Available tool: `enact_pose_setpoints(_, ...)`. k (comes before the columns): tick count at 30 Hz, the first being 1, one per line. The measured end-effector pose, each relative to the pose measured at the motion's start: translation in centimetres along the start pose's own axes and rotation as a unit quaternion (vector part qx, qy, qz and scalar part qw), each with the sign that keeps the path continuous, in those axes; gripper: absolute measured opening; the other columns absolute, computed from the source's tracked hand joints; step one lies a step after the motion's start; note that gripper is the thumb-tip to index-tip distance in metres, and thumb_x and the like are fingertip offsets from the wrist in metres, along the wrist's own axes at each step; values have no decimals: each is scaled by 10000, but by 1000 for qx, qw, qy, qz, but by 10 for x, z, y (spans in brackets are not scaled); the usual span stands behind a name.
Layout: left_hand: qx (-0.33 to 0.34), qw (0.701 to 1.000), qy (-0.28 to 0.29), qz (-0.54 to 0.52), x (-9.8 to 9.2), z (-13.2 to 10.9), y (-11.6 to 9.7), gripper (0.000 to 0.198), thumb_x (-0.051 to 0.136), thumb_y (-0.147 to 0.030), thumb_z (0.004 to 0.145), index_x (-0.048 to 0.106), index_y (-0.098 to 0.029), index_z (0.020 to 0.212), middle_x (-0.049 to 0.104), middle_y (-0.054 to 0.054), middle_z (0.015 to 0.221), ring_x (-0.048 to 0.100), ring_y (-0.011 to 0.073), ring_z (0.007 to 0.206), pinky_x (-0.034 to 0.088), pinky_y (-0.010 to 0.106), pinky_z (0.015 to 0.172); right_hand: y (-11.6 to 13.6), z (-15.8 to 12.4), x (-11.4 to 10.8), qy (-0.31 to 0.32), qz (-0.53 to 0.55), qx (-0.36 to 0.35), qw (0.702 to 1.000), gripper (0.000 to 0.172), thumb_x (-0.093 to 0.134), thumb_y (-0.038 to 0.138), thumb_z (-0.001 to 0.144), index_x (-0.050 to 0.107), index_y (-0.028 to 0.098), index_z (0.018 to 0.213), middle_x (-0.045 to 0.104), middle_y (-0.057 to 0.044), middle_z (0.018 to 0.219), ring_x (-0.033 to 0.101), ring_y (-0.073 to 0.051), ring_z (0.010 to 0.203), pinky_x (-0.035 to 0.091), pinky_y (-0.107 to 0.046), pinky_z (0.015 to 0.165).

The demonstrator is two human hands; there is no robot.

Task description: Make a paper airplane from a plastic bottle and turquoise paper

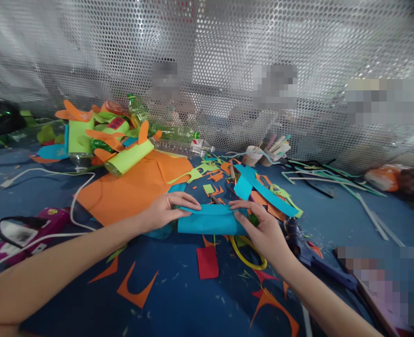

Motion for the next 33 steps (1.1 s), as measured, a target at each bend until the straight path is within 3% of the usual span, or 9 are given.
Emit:
enact_pose_setpoints(4, 71, 995, 26, 64, -2, -1, -6, 205, 583, -212, 838, 698, -248, 1005, 669, 55, 1090, 579, 211, 1083, 443, 374, 959, 1, -1, -1, 17, -9, -20, 1000, 123, 521, 333, 860, 612, 257, 896, 632, -44, 1142, 546, -250, 1100, 398, -471, 922)
enact_pose_setpoints(12, 98, 987, 59, 114, -4, -5, -6, 258, 533, -244, 872, 652, -256, 1101, 583, 60, 1251, 563, 209, 1129, 456, 362, 964, 4, -3, -2, 29, -42, -47, 998, 118, 491, 321, 885, 582, 249, 903, 629, -53, 1098, 539, -238, 1083, 392, -459, 925)
enact_pose_setpoints(16, 138, 976, 63, 157, -4, -9, -8, 441, 716, -289, 727, 620, -254, 1156, 541, 86, 1298, 534, 253, 1161, 422, 395, 998, 3, -6, -1, 24, -55, -57, 997, 107, 491, 313, 891, 573, 245, 888, 629, -50, 1074, 540, -227, 1060, 395, -443, 923)
enact_pose_setpoints(18, 134, 976, 57, 163, -4, -10, -7, 487, 741, -292, 697, 613, -260, 1166, 525, 88, 1314, 528, 262, 1168, 418, 401, 999, 0, -5, -1, 24, -53, -56, 997, 109, 495, 314, 890, 582, 248, 897, 632, -47, 1077, 542, -227, 1061, 401, -445, 919)
enact_pose_setpoints(23, 86, 986, 30, 142, -1, -11, -3, 380, 669, -266, 775, 615, -268, 1151, 567, 68, 1271, 556, 224, 1137, 446, 378, 969, -2, 0, -4, 30, -53, -67, 996, 169, 516, 327, 879, 645, 274, 974, 641, -31, 1139, 535, -231, 1122, 372, -468, 989)
enact_pose_setpoints(26, 74, 989, 20, 124, 0, -12, -2, 360, 669, -269, 775, 626, -262, 1131, 579, 68, 1256, 556, 221, 1137, 448, 384, 967, 3, -4, -20, 57, -120, -72, 988, 293, 480, 344, 891, 585, 310, 1162, 540, -23, 1304, 448, -241, 1235, 344, -466, 1028)
enact_pose_setpoints(29, 57, 992, 14, 108, 0, -11, -2, 352, 675, -275, 767, 634, -262, 1116, 583, 65, 1251, 556, 222, 1136, 446, 393, 972, -5, -24, -56, 5, -238, -18, 971, 518, 478, 422, 864, 378, 283, 1353, 517, -82, 1306, 484, -283, 1197, 428, -466, 948)
enact_pose_setpoints(31, 42, 994, 11, 96, 0, -11, -3, 348, 680, -280, 760, 641, -263, 1105, 586, 60, 1248, 553, 225, 1140, 441, 399, 979, -21, -48, -84, -55, -358, -8, 932, 547, 452, 447, 843, 405, 181, 1319, 541, -168, 1234, 537, -344, 1111, 439, -513, 902)
enact_pose_setpoints(33, 27, 996, 9, 89, -1, -10, -3, 338, 678, -286, 758, 647, -264, 1094, 590, 54, 1244, 547, 227, 1148, 433, 409, 988, -45, -75, -103, -11, -469, -21, 883, 484, 404, 368, 822, 491, 91, 1209, 575, -244, 1148, 556, -406, 1042, 422, -577, 869)
Point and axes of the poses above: each hand's wrist, its own z-axis towards the middle knuckle, its own x-axis out of the palm, y = z × x, the point moved 2 cm from there along z, towards the middle knuckle
